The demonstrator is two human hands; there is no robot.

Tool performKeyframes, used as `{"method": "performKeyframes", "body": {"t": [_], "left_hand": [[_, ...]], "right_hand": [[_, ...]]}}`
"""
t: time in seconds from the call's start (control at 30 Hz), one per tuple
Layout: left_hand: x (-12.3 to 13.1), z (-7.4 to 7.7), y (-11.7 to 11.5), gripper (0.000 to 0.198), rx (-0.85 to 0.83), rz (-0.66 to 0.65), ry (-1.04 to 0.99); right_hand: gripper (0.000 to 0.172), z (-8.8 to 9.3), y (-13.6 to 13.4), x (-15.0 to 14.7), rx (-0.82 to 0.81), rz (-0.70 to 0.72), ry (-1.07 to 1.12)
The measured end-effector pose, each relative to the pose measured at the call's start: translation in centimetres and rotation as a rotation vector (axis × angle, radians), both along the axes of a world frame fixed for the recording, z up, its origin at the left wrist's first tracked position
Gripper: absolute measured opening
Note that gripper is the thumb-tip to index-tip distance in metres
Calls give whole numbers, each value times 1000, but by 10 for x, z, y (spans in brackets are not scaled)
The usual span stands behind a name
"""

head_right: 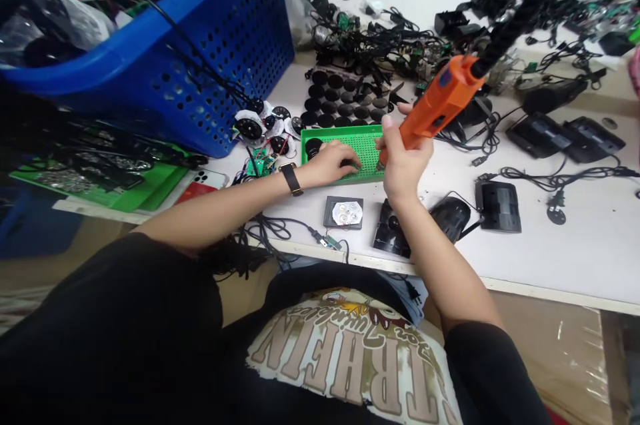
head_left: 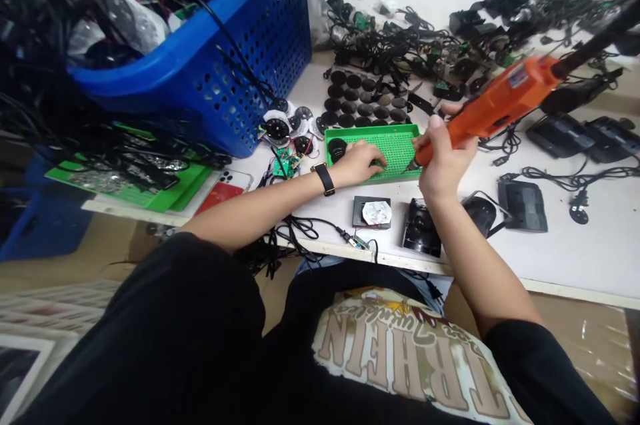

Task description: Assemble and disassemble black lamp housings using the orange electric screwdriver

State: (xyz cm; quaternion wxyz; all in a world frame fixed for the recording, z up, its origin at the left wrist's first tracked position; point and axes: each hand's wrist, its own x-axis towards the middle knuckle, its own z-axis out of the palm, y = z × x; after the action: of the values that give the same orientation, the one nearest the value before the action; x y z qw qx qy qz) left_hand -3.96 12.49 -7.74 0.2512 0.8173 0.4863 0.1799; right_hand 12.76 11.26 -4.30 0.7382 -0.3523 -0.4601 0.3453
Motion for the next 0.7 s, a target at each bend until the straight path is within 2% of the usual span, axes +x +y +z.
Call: {"method": "performKeyframes", "body": {"t": [0.07,0.17,0.27,0.37,0.43,0.57,0.7], "left_hand": [[-4,9,-14,14,-2,-48,-29],[-14,26,-49,22,23,-148,-131],[-22,31,-89,30,31,-135,-147],[-23,19,-121,47,87,-59,-151],[-21,8,-135,48,131,6,-160],[-14,-8,-149,44,212,100,-206],[-8,-11,-155,43,221,158,-247]], "right_hand": [[32,7,-19,10,-32,38,-18],[29,17,-45,17,-51,89,7],[27,22,-65,13,-8,139,76],[25,25,-77,5,3,180,104],[25,25,-83,1,2,202,112],[23,27,-90,2,-4,223,89],[21,24,-93,7,-18,218,64]]}}
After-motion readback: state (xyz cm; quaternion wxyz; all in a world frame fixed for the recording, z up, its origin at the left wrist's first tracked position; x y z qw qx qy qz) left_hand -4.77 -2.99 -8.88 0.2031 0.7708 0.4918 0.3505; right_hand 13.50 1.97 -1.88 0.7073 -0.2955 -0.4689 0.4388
